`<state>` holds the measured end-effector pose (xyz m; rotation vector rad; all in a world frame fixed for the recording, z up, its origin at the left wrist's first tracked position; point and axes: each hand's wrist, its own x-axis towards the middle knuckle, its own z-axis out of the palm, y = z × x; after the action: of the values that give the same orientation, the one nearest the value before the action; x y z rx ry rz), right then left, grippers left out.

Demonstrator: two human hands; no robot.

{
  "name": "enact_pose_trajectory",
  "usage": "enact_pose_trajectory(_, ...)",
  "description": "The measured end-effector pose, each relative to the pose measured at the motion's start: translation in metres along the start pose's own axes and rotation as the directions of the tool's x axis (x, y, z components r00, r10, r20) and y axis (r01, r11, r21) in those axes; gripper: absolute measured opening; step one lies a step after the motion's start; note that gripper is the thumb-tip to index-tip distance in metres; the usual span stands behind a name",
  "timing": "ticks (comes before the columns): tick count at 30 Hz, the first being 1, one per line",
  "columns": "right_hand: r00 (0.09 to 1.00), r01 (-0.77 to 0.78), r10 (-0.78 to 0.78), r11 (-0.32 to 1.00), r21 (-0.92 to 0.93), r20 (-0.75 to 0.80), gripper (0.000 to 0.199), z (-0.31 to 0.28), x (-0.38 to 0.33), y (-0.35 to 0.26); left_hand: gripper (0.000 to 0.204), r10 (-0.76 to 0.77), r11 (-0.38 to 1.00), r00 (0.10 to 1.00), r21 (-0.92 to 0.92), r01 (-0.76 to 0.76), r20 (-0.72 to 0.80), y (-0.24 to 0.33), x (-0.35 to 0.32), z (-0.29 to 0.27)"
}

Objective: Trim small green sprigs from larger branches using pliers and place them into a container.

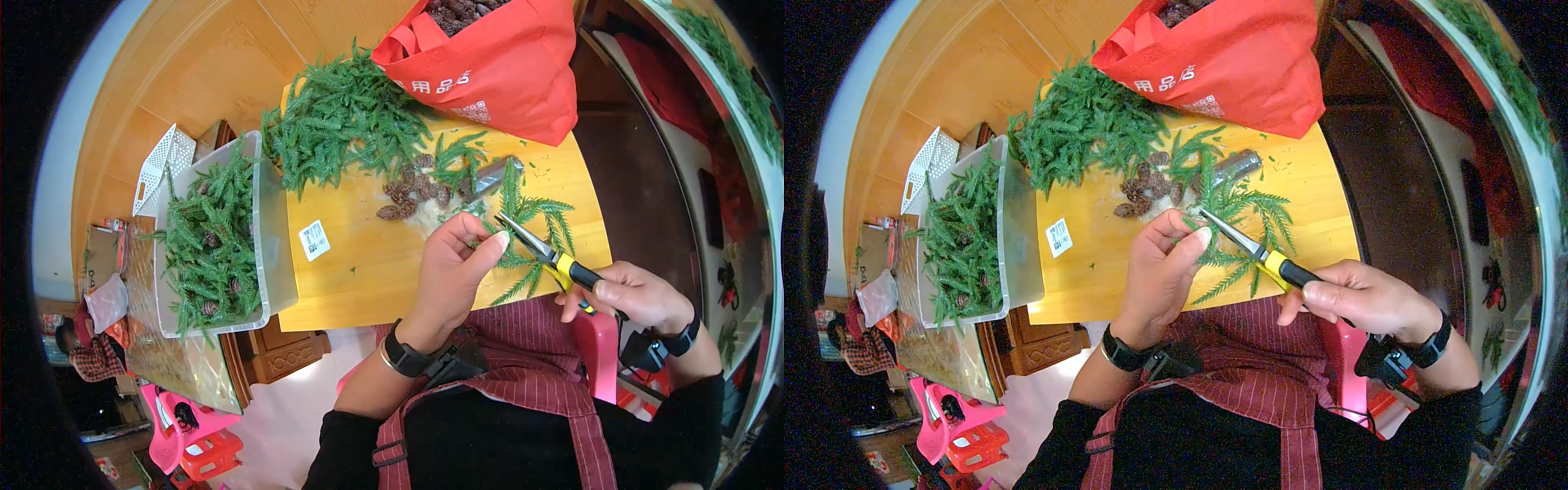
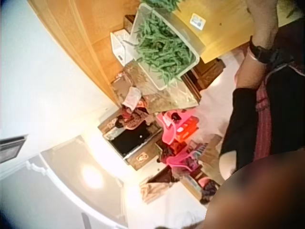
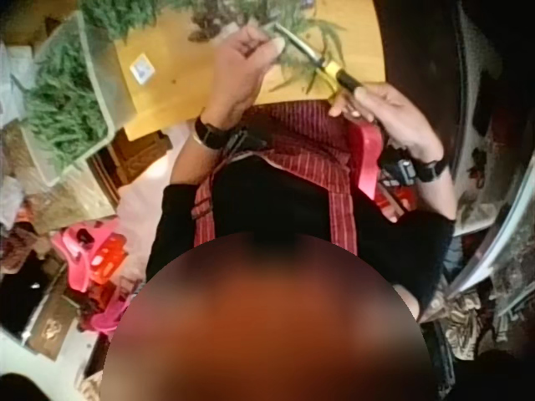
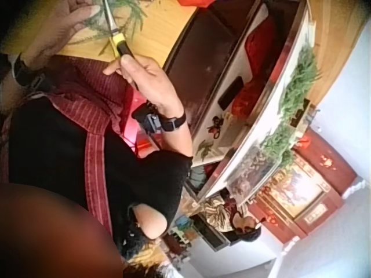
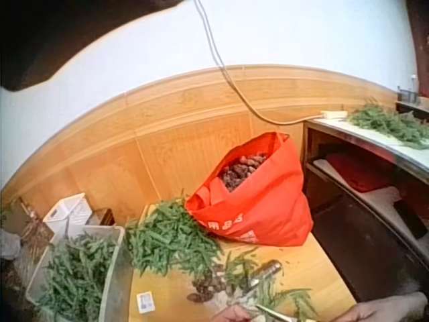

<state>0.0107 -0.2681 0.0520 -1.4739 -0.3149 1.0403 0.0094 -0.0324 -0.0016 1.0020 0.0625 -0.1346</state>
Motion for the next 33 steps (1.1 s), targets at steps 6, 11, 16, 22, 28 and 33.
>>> enact_pose_trajectory(6,0.994,-0.113,0.113,0.993,-0.046,-0.003,0.042,-0.007,-0.004,0.003,0.013,-0.033,0.999,0.999,0.013,0.033,0.019,0.001,0.001,0.001)
enact_pose_trajectory(11,0.989,-0.147,0.147,0.987,-0.064,-0.018,0.041,-0.006,-0.005,-0.002,0.013,-0.039,0.999,0.998,-0.01,0.039,0.043,0.0,0.001,0.001)
enact_pose_trajectory(16,0.99,-0.136,0.138,0.983,-0.127,0.009,0.038,-0.006,-0.007,-0.009,0.013,-0.04,0.999,0.998,0.001,0.04,0.052,0.0,0.001,0.002)
enact_pose_trajectory(22,0.98,-0.192,0.197,0.934,-0.301,-0.017,0.039,-0.003,-0.008,-0.015,0.013,-0.055,0.998,0.996,0.02,0.054,0.069,0.001,0.0,0.0)
enact_pose_trajectory(28,0.997,0.057,-0.063,0.989,0.135,0.045,0.038,-0.005,-0.006,0.001,0.011,-0.041,0.997,0.995,0.071,0.034,0.091,0.004,-0.001,0.003)
enact_pose_trajectory(33,0.993,-0.104,0.109,0.988,-0.118,0.04,0.041,-0.003,-0.01,-0.014,0.01,-0.026,0.996,0.994,0.09,0.016,0.106,0.006,-0.002,0.002)
